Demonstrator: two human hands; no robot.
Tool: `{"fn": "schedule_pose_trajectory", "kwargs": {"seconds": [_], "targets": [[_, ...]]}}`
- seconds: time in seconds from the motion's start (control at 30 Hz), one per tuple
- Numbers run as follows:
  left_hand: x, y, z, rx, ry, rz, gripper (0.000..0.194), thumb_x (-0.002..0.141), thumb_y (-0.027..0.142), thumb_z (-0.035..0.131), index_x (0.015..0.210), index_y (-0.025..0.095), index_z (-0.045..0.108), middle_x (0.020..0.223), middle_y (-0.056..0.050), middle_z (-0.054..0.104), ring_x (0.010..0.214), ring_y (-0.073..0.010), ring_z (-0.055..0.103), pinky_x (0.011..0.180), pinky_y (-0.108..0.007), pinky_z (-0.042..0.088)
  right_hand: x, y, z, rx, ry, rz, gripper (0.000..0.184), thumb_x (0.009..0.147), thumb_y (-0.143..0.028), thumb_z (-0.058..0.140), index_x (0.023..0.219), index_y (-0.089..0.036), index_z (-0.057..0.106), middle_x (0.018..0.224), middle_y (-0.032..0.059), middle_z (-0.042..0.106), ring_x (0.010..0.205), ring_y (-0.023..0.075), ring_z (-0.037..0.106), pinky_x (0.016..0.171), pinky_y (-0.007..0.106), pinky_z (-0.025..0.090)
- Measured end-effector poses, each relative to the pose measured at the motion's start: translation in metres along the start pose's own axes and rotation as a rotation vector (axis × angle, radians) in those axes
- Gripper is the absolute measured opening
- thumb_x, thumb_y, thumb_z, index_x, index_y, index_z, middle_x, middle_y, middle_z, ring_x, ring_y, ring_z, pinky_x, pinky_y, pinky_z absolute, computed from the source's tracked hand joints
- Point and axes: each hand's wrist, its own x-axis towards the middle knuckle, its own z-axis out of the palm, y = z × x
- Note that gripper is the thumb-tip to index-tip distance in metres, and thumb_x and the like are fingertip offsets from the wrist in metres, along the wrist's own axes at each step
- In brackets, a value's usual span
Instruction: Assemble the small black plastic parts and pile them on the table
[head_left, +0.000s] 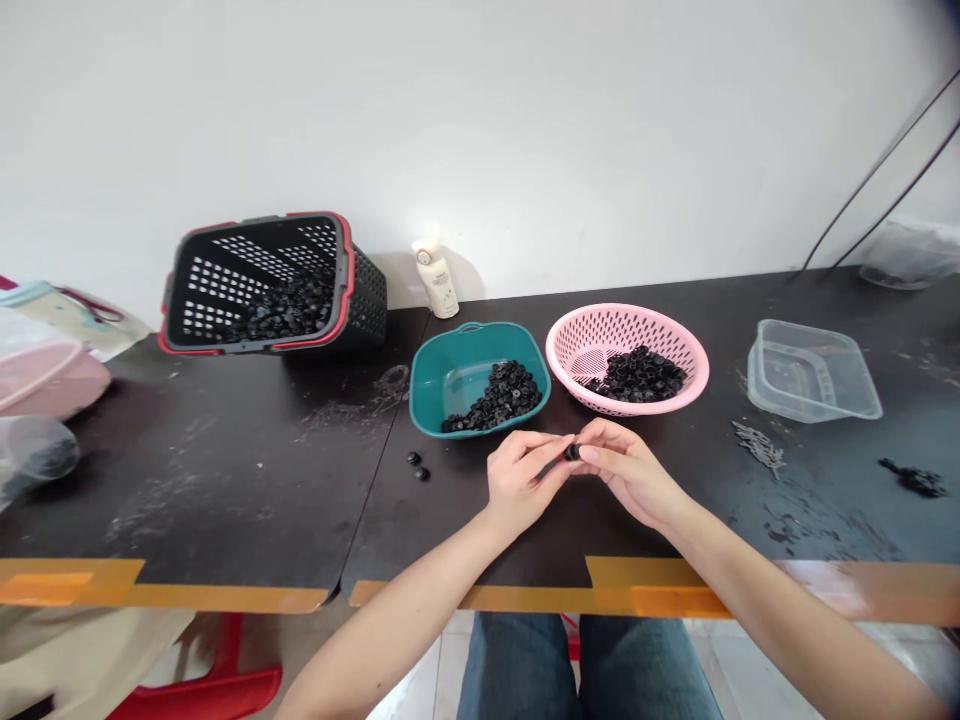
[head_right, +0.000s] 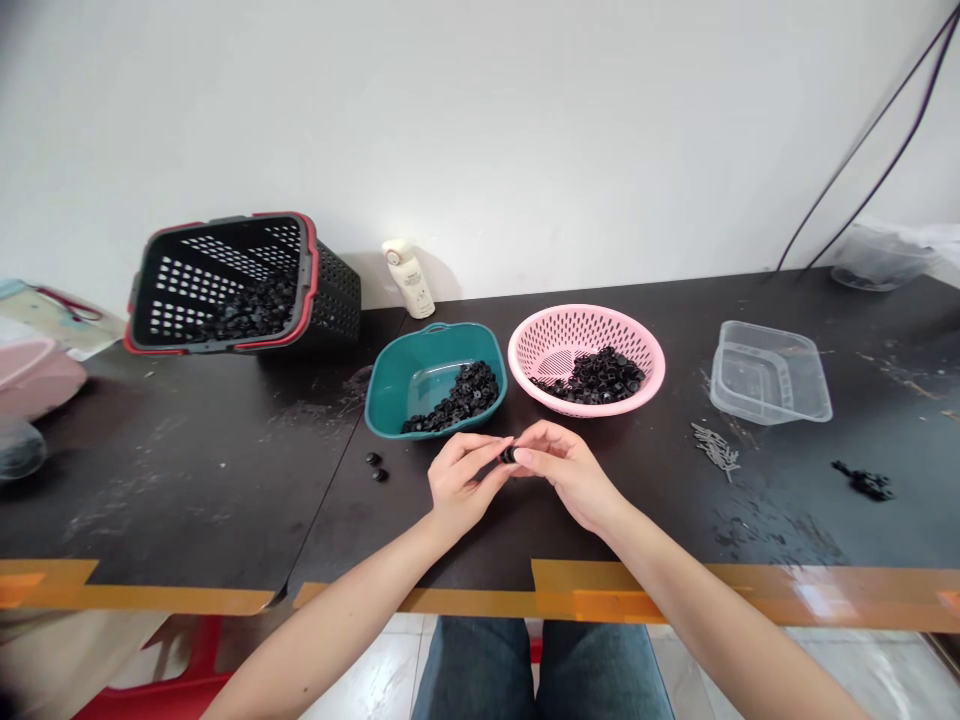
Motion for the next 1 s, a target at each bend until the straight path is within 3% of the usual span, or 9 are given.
{"fn": "schedule_pose_trajectory", "kwargs": {"seconds": [0.27,0.53,0.8,1.0], "targets": [[0.001,0.001,-0.001,0.058,-0.011,0.040,0.028,0.080,0.023,0.069,0.108,0.023,0.068,0.091,-0.004,0.070,0.080,-0.0146,0.066,0.069,-0.027,0.057,0.001,-0.008,0.000,0.043,-0.072,0.024,0.027,0.068,-0.025,0.080,0.076,-0.021,0.054,0.075,-0.0033,0.063,0.075,0.0122,0.062,0.079,0.033,0.055],[0.001,-0.001,0.001,0.047,-0.031,0.050,0.028,0.080,0.021,0.069,0.108,0.022,0.068,0.090,-0.005,0.070,0.079,-0.0141,0.065,0.068,-0.027,0.056,0.001,-0.008,0.000,0.136,-0.106,0.076,0.042,0.069,-0.021,0.079,0.069,-0.022,0.037,0.065,-0.0072,0.051,0.069,0.0087,0.055,0.078,0.027,0.051],[0.001,0.002,0.002,-0.215,-0.115,-0.120,0.035,0.084,0.036,0.062,0.114,0.018,0.064,0.101,-0.010,0.065,0.089,-0.0173,0.063,0.075,-0.032,0.057,0.003,-0.003,0.000,0.028,-0.092,-0.026,0.045,0.065,-0.020,0.082,0.067,-0.021,0.037,0.077,-0.0037,0.066,0.074,0.0120,0.060,0.074,0.027,0.046],[-0.001,-0.001,0.003,-0.184,-0.081,-0.106,0.033,0.084,0.039,0.063,0.113,0.024,0.067,0.094,-0.007,0.070,0.082,-0.0164,0.063,0.074,-0.032,0.054,0.000,0.005,0.004,0.017,-0.037,-0.101,0.046,0.067,-0.019,0.081,0.064,-0.020,0.035,0.077,-0.0026,0.063,0.071,0.0104,0.055,0.066,0.023,0.043]]}}
